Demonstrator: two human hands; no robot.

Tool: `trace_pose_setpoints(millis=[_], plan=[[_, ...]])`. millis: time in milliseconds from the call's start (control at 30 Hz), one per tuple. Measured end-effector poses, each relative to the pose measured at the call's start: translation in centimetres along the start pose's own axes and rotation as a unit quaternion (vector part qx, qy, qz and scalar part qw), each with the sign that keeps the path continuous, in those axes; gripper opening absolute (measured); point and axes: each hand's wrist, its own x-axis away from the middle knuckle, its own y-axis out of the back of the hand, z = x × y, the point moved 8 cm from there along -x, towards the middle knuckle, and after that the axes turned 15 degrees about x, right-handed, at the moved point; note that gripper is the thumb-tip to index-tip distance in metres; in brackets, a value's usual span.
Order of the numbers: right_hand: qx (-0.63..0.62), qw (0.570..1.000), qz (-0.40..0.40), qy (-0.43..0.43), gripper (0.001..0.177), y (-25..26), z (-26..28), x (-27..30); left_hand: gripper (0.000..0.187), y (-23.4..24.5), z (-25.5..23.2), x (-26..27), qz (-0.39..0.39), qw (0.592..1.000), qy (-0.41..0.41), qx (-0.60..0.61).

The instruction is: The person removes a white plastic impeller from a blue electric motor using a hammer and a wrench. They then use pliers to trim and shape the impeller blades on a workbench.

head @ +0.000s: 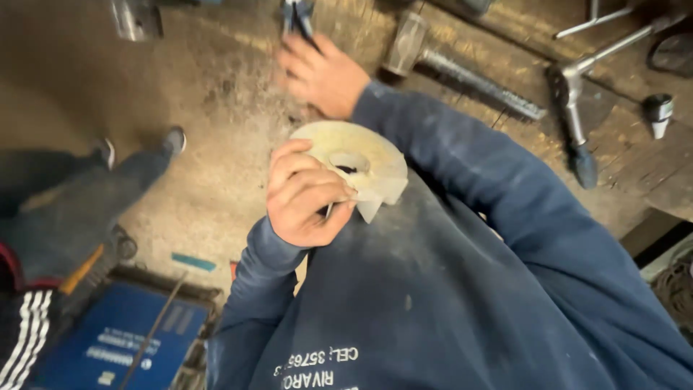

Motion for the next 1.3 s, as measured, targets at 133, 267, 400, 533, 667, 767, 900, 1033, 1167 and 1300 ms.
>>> trace_pose_setpoints(millis=[133, 267, 400, 533, 667, 767, 900, 1033, 1167, 1300], plan=[[-0.004, 0.998, 0.033, -0.052, 0.061, -2.5, -0.3, 0.8, 0.031, 0.6, 0.3, 1.0, -0.021, 0.999, 0.009, 0.031], [0.05, 0.993, 0.016, -0.102, 0.057, -1.9, -2.5, 4.8, 0.04, -1.0, 1.0, -0.4, 0.025, 0.995, -0.036, 0.094], [0.042, 0.976, 0.048, -0.208, 0.065, -4.2, -4.0, 5.7, 0.044, -2.8, 0.2, -3.1, 0.092, 0.986, -0.079, 0.116], [-0.247, 0.914, 0.009, -0.322, 0.075, 0.6, -6.6, 7.4, 0.044, -4.4, -0.8, -4.1, 0.159, 0.973, -0.119, 0.121], [-0.586, 0.719, -0.036, -0.371, 0.079, 6.6, -7.6, 16.4, 0.043, -6.1, -1.9, -4.9, 0.212, 0.952, -0.129, 0.18], [-0.606, 0.625, -0.061, -0.488, 0.082, 12.2, -7.5, 25.4, 0.041, -7.7, -1.9, -5.4, 0.245, 0.934, -0.156, 0.21], [-0.696, 0.499, -0.161, -0.491, 0.082, 13.1, -2.8, 34.4, 0.041, -10.2, -2.0, -7.0, 0.287, 0.912, -0.171, 0.239], [-0.629, 0.547, -0.074, -0.548, 0.041, 15.0, -0.8, 36.1, 0.039, -13.3, -2.9, -7.8, 0.366, 0.889, -0.172, 0.214], [-0.21, 0.851, 0.101, -0.47, 0.051, 19.6, -1.4, 32.9, 0.039, -15.8, -3.7, -8.4, 0.366, 0.89, -0.156, 0.222], [-0.211, 0.874, 0.069, -0.431, 0.053, 21.7, -3.9, 31.6, 0.041, -18.5, -4.4, -8.7, 0.354, 0.896, -0.14, 0.226]])
